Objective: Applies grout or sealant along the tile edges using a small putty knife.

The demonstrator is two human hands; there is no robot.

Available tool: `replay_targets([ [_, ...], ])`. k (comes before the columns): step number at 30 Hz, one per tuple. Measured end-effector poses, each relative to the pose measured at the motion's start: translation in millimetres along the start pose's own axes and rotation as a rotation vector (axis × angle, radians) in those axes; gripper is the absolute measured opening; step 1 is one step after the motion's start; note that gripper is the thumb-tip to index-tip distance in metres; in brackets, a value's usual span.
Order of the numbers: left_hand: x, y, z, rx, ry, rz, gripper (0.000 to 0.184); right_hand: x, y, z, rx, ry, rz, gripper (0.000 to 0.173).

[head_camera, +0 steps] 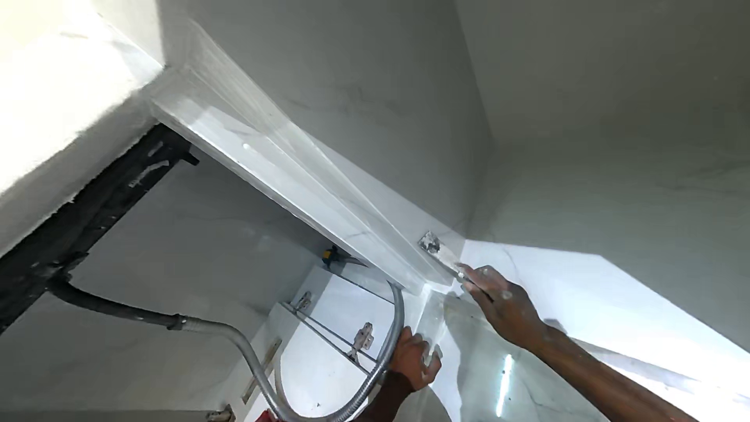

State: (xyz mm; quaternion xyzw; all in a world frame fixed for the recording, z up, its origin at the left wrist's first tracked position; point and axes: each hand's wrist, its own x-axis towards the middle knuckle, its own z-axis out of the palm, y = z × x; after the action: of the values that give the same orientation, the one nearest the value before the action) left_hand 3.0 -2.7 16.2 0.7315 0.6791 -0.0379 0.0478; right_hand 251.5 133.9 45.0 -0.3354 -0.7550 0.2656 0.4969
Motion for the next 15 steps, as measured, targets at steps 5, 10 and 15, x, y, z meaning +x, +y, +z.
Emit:
replay_targets([
  [5,-1,-2,5,0.023,0.047,0.035,0.046,50,-32,-1,-0.041,0.137,-0.154,0.038],
  [10,-1,-5,10,0.015,0.051,0.057,0.045,90,-70,-24,-0.06,0.148,-0.23,0.037],
  [15,0,-4,9,0.008,-0.005,0.012,0.047,136,-102,-45,-0.084,0.195,-0.315,0.037],
])
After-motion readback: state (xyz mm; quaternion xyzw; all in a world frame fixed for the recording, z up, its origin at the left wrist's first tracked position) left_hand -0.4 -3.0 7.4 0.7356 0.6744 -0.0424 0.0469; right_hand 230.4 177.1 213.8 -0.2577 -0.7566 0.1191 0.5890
